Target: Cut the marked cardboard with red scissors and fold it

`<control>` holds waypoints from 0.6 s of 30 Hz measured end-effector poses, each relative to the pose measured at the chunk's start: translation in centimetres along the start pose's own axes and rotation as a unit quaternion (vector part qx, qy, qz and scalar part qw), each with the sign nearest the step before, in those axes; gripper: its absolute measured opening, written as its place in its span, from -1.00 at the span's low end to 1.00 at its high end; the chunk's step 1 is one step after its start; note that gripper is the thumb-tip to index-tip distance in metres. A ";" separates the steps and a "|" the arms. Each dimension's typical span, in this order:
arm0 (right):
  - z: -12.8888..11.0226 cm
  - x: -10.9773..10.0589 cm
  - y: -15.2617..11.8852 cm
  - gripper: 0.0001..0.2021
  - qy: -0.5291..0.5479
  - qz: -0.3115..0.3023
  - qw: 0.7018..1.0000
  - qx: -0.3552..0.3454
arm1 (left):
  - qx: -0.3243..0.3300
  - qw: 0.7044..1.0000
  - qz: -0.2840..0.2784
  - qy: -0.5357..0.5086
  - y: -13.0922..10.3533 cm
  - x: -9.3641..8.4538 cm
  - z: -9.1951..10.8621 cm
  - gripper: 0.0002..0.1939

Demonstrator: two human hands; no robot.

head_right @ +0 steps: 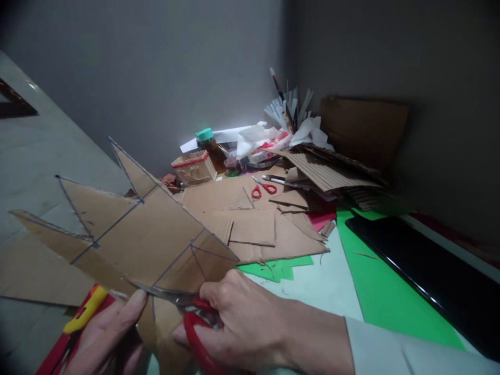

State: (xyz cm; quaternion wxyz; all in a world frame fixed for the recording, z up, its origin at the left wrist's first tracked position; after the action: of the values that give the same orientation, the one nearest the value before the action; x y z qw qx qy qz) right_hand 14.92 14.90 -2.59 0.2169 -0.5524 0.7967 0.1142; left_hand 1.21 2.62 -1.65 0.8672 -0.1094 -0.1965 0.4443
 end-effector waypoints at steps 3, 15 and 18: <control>0.1 0.0 0.4 -0.60 0.007 0.010 1.000 0.000 | -0.016 0.998 -0.053 -0.018 0.9 -0.2 -0.2 -0.64; 0.6 -2.4 -0.7 -0.65 -0.101 0.030 0.994 -0.002 | 0.149 0.981 -0.054 -0.114 4.5 -1.6 2.1 -0.51; 0.4 -3.8 -1.7 -0.68 -0.148 0.056 0.987 -0.005 | 0.198 0.968 -0.028 -0.150 4.2 -1.6 4.2 -0.45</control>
State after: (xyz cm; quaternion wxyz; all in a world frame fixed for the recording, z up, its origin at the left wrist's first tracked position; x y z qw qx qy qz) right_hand 17.67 17.63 -1.01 0.3227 -0.4851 0.7849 0.2108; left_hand -4.55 3.85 0.16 0.8440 0.1379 -0.2356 0.4617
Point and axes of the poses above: each hand's wrist, its own y-axis towards the middle knuckle, its own x-axis out of the palm, z = x × y, the point moved 3 cm from there along y, towards the middle knuckle, and after that the axes turned 2 degrees about -y, right-handed, at the moved point
